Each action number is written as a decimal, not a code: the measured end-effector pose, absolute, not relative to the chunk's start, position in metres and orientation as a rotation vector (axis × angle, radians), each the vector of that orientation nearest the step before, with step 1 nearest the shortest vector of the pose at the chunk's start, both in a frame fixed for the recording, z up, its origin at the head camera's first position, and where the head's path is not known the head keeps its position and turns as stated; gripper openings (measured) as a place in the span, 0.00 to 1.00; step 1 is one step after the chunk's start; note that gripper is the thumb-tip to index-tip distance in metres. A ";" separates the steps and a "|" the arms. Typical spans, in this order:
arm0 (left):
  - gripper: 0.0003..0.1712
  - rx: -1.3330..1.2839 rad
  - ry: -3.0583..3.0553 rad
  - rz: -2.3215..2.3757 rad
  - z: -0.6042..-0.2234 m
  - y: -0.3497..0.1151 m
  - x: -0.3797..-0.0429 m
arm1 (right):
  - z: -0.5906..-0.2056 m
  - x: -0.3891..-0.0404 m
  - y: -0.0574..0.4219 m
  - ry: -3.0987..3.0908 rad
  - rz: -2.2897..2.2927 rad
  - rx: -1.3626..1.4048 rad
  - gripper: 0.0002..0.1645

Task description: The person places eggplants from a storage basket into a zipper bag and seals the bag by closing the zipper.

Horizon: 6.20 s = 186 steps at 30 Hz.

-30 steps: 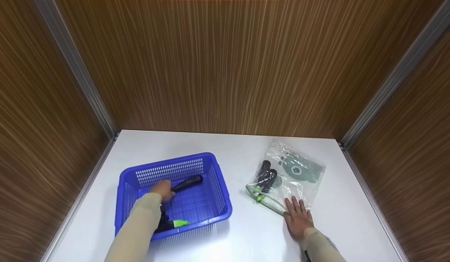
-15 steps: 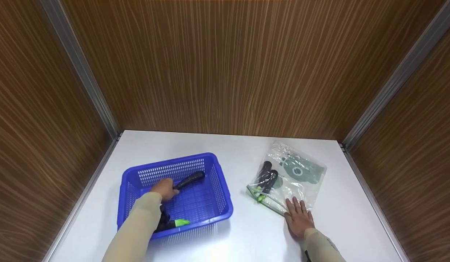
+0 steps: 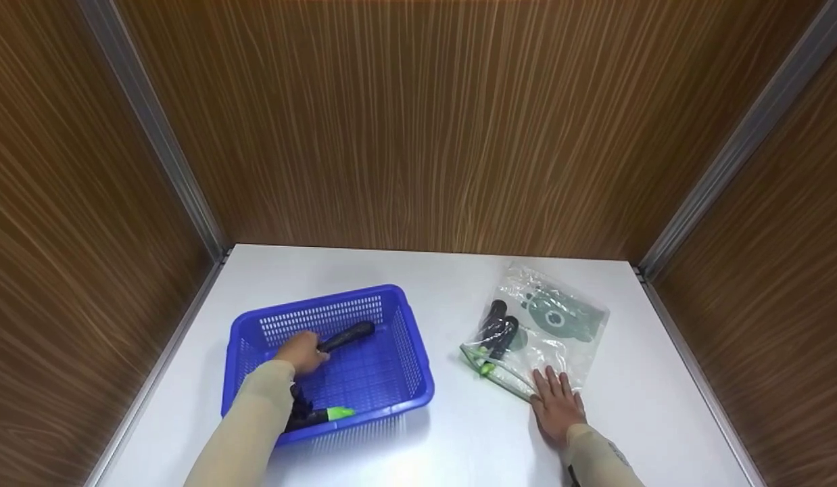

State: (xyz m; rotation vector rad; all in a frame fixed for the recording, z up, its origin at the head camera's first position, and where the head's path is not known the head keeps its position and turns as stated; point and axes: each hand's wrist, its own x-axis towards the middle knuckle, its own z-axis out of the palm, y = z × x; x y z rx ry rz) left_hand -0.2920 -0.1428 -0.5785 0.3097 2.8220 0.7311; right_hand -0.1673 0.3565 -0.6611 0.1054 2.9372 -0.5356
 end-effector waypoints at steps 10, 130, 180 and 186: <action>0.13 0.268 2.815 0.795 -0.573 -0.146 -0.282 | -0.663 -0.169 0.357 2.915 -0.535 0.115 0.35; 0.18 0.859 2.818 1.242 -0.512 0.010 -0.188 | -0.660 -0.166 0.356 2.952 -0.549 0.104 0.33; 0.25 1.003 2.798 0.839 -0.576 0.092 -0.152 | -0.617 -0.173 0.343 3.174 -0.225 -0.213 0.17; 0.25 1.003 2.825 0.801 -0.580 0.095 -0.153 | -0.609 -0.167 0.341 3.174 -0.249 -0.266 0.15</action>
